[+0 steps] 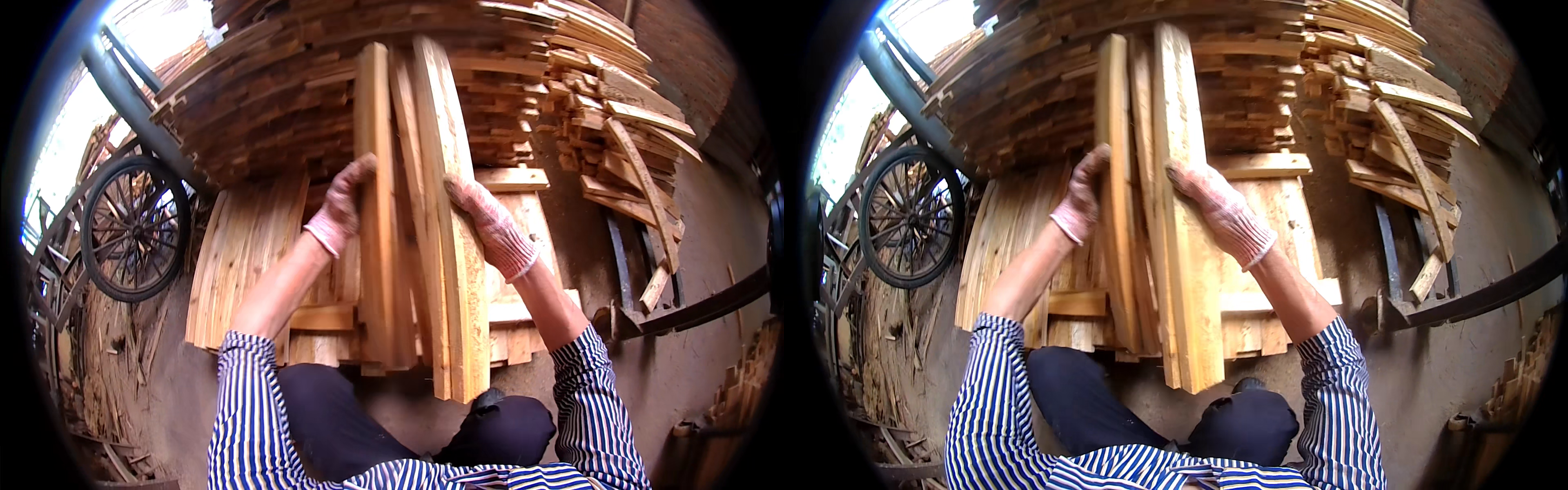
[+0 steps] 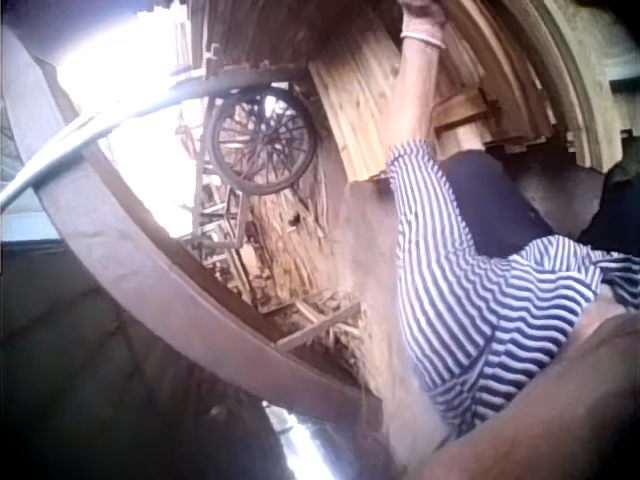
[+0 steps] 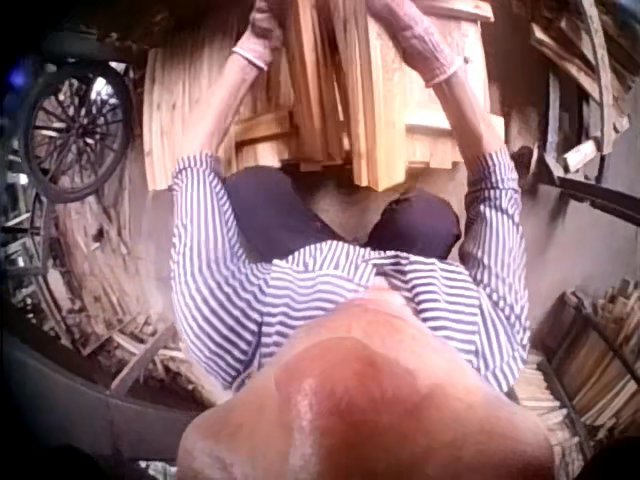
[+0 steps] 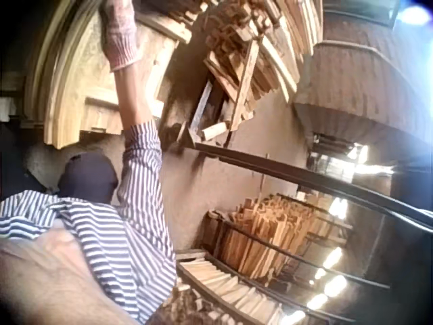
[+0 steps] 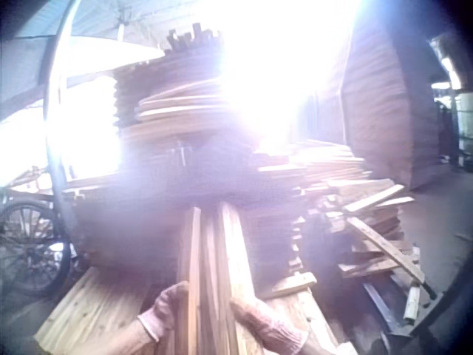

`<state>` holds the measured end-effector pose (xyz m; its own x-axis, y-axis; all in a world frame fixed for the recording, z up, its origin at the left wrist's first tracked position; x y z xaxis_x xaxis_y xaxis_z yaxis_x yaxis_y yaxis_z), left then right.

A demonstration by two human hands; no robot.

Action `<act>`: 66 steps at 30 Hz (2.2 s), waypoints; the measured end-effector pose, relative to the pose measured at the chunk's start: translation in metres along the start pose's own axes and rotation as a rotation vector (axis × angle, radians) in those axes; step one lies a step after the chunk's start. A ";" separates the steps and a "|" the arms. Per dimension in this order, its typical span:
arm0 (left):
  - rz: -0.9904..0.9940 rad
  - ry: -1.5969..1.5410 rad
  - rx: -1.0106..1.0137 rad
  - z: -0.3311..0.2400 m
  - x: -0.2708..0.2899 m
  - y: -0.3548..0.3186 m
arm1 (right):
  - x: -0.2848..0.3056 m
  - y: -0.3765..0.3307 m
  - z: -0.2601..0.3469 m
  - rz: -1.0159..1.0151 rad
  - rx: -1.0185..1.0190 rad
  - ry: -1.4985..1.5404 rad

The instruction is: The person picks up wooden planks from a pile and stacks them onto a wooden pallet. They handle the planks one by one or in small groups, arranging them neatly on the pallet.

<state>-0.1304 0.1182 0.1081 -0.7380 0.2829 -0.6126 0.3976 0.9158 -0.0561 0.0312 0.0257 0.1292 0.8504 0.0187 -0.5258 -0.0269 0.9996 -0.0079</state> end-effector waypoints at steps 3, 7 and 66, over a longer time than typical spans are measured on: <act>0.102 -0.067 -0.086 0.035 0.073 -0.025 | 0.009 -0.017 -0.054 -0.089 -0.113 -0.156; -0.096 0.086 0.067 0.079 0.103 -0.032 | 0.140 -0.020 -0.094 -0.263 -0.217 -0.326; -0.517 0.098 0.257 -0.050 0.308 -0.099 | -0.261 0.005 -0.236 -0.188 0.147 -1.699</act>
<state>-0.4247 0.1294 -0.0355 -0.9134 -0.1459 -0.3800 0.0831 0.8471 -0.5250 -0.3154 0.0208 0.0655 0.3989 -0.1878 0.8976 0.0928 0.9821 0.1642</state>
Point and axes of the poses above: each hand's wrist, its own y-axis towards the middle knuckle, its own x-axis out of the back of the hand, z = x × y, the point moved 10 cm from there along y, towards the middle knuckle, and after that the axes turned 13 degrees about -z, right-handed, at the moved point
